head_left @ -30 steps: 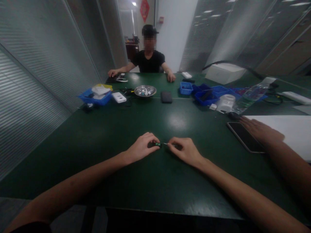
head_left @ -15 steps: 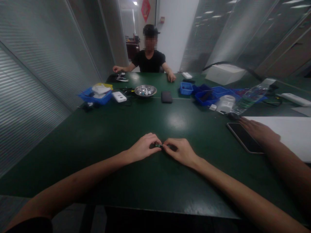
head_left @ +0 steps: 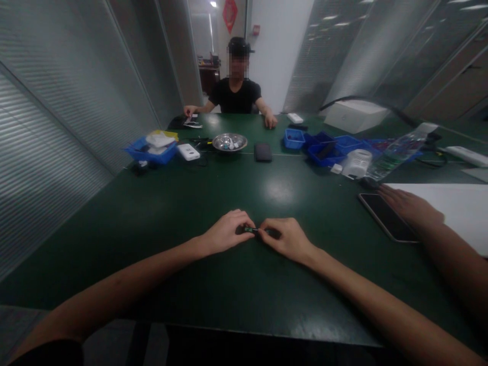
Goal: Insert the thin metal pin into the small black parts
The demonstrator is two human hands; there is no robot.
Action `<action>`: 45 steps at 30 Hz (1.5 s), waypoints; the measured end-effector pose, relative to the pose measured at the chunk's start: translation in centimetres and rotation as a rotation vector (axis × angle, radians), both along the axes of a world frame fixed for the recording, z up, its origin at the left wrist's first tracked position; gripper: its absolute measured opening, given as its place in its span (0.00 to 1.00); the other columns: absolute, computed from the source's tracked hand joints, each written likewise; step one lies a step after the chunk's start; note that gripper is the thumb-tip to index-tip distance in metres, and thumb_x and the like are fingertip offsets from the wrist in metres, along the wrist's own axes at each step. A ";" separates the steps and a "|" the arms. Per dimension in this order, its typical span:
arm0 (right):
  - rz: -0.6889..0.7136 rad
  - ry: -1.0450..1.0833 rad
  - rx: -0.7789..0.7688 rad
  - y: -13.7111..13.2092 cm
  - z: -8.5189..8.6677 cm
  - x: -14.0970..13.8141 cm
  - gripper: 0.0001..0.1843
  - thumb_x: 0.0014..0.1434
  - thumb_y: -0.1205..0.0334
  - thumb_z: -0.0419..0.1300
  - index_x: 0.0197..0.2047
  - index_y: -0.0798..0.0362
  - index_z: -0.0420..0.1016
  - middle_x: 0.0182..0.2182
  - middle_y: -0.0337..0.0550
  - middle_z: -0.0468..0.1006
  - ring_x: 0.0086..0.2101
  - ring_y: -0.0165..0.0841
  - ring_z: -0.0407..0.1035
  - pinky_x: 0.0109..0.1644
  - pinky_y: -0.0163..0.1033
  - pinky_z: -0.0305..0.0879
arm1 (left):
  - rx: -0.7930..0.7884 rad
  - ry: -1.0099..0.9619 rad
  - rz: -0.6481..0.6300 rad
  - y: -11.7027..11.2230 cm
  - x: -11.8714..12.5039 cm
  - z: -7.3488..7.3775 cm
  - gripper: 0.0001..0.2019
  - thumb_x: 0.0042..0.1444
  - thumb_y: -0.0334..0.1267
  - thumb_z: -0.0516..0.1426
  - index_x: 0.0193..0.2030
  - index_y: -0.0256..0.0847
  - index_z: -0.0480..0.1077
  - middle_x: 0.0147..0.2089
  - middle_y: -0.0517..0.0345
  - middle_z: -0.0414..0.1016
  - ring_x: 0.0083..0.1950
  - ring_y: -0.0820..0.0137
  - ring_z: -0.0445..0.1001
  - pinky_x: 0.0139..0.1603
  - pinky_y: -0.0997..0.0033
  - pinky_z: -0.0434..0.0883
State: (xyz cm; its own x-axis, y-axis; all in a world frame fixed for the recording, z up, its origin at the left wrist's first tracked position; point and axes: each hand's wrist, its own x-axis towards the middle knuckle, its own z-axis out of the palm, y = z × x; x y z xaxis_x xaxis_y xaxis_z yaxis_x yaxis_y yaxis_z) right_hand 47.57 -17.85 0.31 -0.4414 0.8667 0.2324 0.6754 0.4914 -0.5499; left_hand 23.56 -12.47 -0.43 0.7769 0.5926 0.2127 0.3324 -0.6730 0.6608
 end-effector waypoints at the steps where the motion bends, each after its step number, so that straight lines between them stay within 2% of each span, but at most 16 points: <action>1: 0.006 0.006 -0.001 0.1 -0.1 -0.1 0.10 0.68 0.58 0.59 0.39 0.51 0.80 0.30 0.41 0.81 0.27 0.32 0.73 0.33 0.34 0.63 | 0.000 -0.001 0.005 0.0 0.0 -0.1 0.09 0.65 0.40 0.62 0.50 0.41 0.76 0.45 0.53 0.75 0.48 0.63 0.71 0.49 0.64 0.68; 5: 0.031 0.033 -0.012 0.1 0.0 0.1 0.12 0.69 0.57 0.58 0.39 0.51 0.80 0.31 0.42 0.82 0.28 0.32 0.73 0.34 0.34 0.65 | -0.008 -0.012 0.002 0.0 0.0 -0.1 0.10 0.65 0.41 0.62 0.49 0.41 0.76 0.45 0.52 0.75 0.47 0.63 0.71 0.49 0.64 0.68; 11: 0.063 0.040 -0.016 -0.4 0.5 0.1 0.12 0.69 0.58 0.57 0.40 0.52 0.80 0.31 0.41 0.81 0.28 0.31 0.73 0.34 0.35 0.65 | -0.004 -0.034 -0.019 -0.3 -0.3 0.4 0.08 0.66 0.40 0.62 0.48 0.42 0.77 0.47 0.52 0.75 0.52 0.62 0.72 0.54 0.62 0.67; 16: 0.059 0.033 0.004 -0.3 0.0 -0.3 0.11 0.69 0.58 0.58 0.40 0.52 0.80 0.31 0.41 0.81 0.28 0.31 0.72 0.33 0.34 0.64 | 0.007 -0.013 -0.033 -0.2 -0.4 0.4 0.08 0.67 0.41 0.61 0.48 0.42 0.77 0.47 0.52 0.75 0.52 0.62 0.72 0.54 0.61 0.67; 19: 0.027 0.070 0.028 -0.2 -0.1 -0.5 0.11 0.69 0.59 0.58 0.40 0.52 0.80 0.31 0.41 0.81 0.27 0.31 0.73 0.32 0.34 0.64 | 0.023 0.003 -0.034 -0.2 -0.4 0.3 0.08 0.66 0.41 0.61 0.47 0.41 0.76 0.48 0.52 0.75 0.52 0.62 0.71 0.55 0.60 0.67; 23: -0.051 0.141 0.043 -0.1 0.4 -0.1 0.11 0.69 0.58 0.58 0.39 0.52 0.80 0.30 0.40 0.81 0.26 0.30 0.72 0.31 0.34 0.64 | -0.001 0.004 -0.040 -0.1 -1.0 0.5 0.10 0.67 0.40 0.60 0.52 0.43 0.76 0.50 0.51 0.74 0.54 0.62 0.71 0.56 0.61 0.68; 26: -0.115 0.165 0.032 -0.1 0.9 0.6 0.12 0.69 0.57 0.59 0.38 0.53 0.80 0.28 0.40 0.81 0.25 0.31 0.72 0.30 0.35 0.63 | -0.056 0.028 -0.129 0.8 -2.2 1.0 0.10 0.69 0.37 0.57 0.54 0.45 0.76 0.52 0.51 0.74 0.56 0.63 0.72 0.57 0.61 0.69; 29: -0.153 0.176 -0.002 0.1 1.2 1.2 0.13 0.69 0.56 0.58 0.38 0.54 0.81 0.28 0.40 0.81 0.25 0.31 0.72 0.30 0.35 0.64 | -0.076 0.051 -0.156 3.1 -4.3 1.3 0.11 0.70 0.37 0.56 0.54 0.46 0.76 0.53 0.51 0.74 0.56 0.63 0.73 0.58 0.61 0.69; 31: -0.151 0.183 -0.016 0.2 1.2 1.3 0.13 0.69 0.56 0.58 0.38 0.54 0.81 0.29 0.40 0.81 0.26 0.31 0.73 0.31 0.35 0.64 | -0.058 0.061 -0.084 5.4 -6.4 1.1 0.11 0.70 0.37 0.56 0.54 0.45 0.76 0.53 0.50 0.74 0.55 0.63 0.74 0.56 0.62 0.70; 33: -0.137 0.189 -0.020 0.2 1.2 1.4 0.14 0.69 0.56 0.58 0.38 0.54 0.81 0.29 0.40 0.81 0.25 0.31 0.72 0.30 0.35 0.64 | -0.019 0.075 0.057 8.1 -9.0 0.8 0.12 0.69 0.38 0.55 0.55 0.45 0.76 0.54 0.50 0.74 0.53 0.63 0.74 0.54 0.62 0.71; 38: -0.129 0.190 -0.028 0.4 1.0 1.5 0.14 0.69 0.55 0.58 0.38 0.54 0.81 0.29 0.40 0.81 0.25 0.30 0.72 0.30 0.35 0.64 | 0.147 0.163 0.545 13.9 -17.8 -0.8 0.13 0.66 0.39 0.57 0.55 0.43 0.77 0.53 0.50 0.76 0.49 0.62 0.75 0.53 0.63 0.71; 42: -0.127 0.184 -0.031 0.5 0.8 1.6 0.14 0.69 0.56 0.58 0.39 0.54 0.81 0.30 0.41 0.81 0.25 0.30 0.72 0.30 0.35 0.63 | 0.170 0.227 0.972 16.0 -23.3 -1.9 0.16 0.64 0.36 0.60 0.58 0.38 0.76 0.50 0.50 0.77 0.47 0.65 0.75 0.52 0.67 0.70; 43: -0.124 0.185 -0.033 0.6 0.8 1.6 0.14 0.69 0.56 0.58 0.39 0.54 0.81 0.29 0.41 0.81 0.25 0.30 0.72 0.30 0.35 0.63 | 0.152 0.230 1.034 16.2 -24.2 -2.0 0.17 0.64 0.35 0.60 0.59 0.37 0.75 0.50 0.50 0.78 0.46 0.66 0.75 0.52 0.68 0.70; 45: -0.116 0.188 -0.040 0.6 0.8 1.7 0.13 0.69 0.56 0.58 0.39 0.54 0.81 0.30 0.40 0.81 0.25 0.30 0.72 0.30 0.35 0.63 | 0.121 0.234 1.082 16.5 -25.3 -2.0 0.18 0.63 0.34 0.61 0.60 0.35 0.74 0.50 0.52 0.78 0.46 0.68 0.75 0.52 0.71 0.69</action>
